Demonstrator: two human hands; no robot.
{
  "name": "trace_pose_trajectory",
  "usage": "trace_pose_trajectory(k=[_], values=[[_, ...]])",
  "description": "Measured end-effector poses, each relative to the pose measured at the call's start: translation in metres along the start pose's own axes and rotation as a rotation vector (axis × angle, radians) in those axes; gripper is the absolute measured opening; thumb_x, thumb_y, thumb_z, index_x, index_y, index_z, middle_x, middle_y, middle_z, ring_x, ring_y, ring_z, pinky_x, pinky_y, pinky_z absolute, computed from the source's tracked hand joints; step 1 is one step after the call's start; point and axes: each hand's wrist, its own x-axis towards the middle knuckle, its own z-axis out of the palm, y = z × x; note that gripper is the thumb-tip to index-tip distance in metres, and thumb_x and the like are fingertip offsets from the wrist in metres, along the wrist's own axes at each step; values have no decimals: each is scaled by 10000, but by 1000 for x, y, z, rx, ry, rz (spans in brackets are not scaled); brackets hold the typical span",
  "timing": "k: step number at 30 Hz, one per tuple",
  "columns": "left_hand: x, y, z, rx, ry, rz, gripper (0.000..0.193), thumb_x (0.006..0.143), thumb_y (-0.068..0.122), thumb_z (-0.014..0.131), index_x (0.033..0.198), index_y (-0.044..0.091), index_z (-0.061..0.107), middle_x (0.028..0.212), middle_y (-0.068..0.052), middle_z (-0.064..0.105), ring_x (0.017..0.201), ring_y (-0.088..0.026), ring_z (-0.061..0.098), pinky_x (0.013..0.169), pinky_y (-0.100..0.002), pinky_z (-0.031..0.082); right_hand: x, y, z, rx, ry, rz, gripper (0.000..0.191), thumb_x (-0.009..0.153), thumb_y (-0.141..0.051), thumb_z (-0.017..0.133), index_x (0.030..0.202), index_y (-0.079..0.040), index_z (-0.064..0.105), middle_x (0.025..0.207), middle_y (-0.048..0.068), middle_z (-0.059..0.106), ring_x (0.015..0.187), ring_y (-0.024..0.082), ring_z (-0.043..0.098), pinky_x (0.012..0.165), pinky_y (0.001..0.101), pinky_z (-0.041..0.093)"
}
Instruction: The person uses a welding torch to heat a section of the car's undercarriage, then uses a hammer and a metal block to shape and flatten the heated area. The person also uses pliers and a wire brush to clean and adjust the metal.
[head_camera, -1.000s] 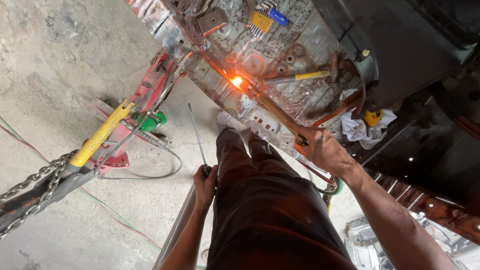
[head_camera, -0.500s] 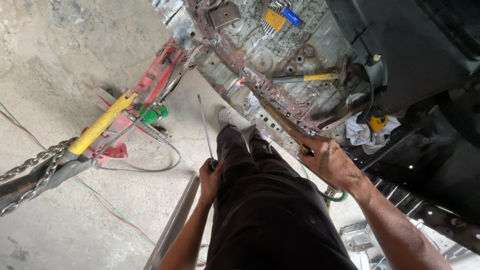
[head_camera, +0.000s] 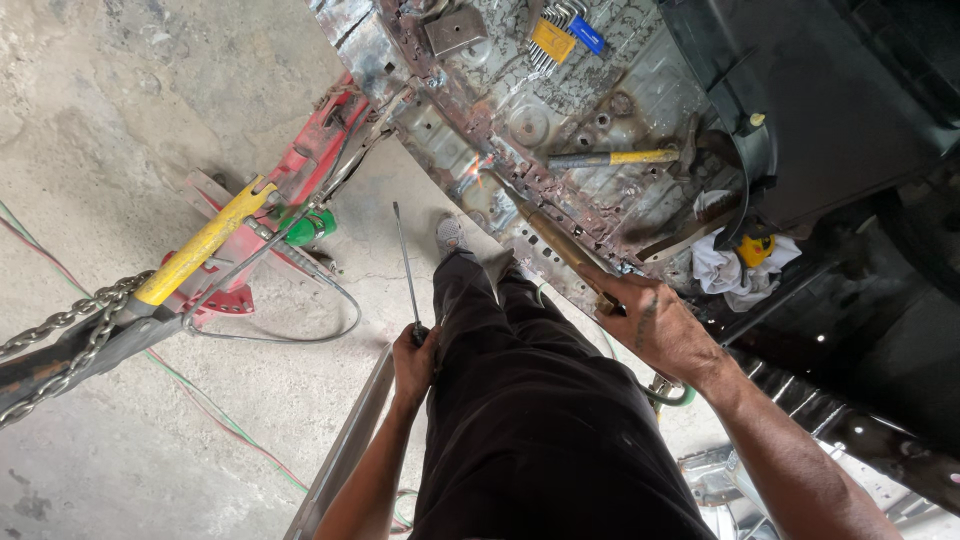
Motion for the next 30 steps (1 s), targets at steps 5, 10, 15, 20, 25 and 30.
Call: trace_pose_trajectory(k=[5,10,15,20,25,30], values=[[1,4,0,25,-5,34,303,936,245,727,802,5,600,575,-30,551,465,-108,490,433,-289,415,0,3,-2,-49,40,-90,708,962,-625,341,1459,-185,590,761,138,686,610,199,650,618,422,572],[2,5,2,-13,-15,20,285,933,225,727,801,10,595,570,-30,549,457,-112,488,425,-295,406,0,6,6,58,-18,-85,793,934,-703,254,1475,-211,558,796,88,672,606,177,662,600,411,599],[0,2,1,-18,-24,4,285,944,223,715,795,19,583,544,-30,546,426,-113,482,406,-289,377,0,8,13,126,-56,-89,832,901,-688,191,1486,-238,576,775,109,654,584,189,630,585,420,593],[2,-4,0,-53,-39,30,284,942,225,721,795,23,587,547,-24,543,425,-105,473,402,-284,371,0,11,9,72,11,-79,724,948,-653,333,1449,-197,589,864,86,658,615,170,648,568,399,613],[5,-8,-1,-20,-29,41,301,949,229,727,790,15,587,556,-23,550,444,-99,474,413,-278,379,5,18,3,14,24,-70,765,925,-667,363,1455,-157,574,760,89,689,574,171,637,537,394,574],[4,-4,-1,44,-9,73,295,947,233,730,786,16,612,571,-13,566,477,-87,488,436,-273,402,5,28,2,111,52,-167,843,944,-657,196,1453,-122,602,686,97,654,540,177,611,525,389,538]])
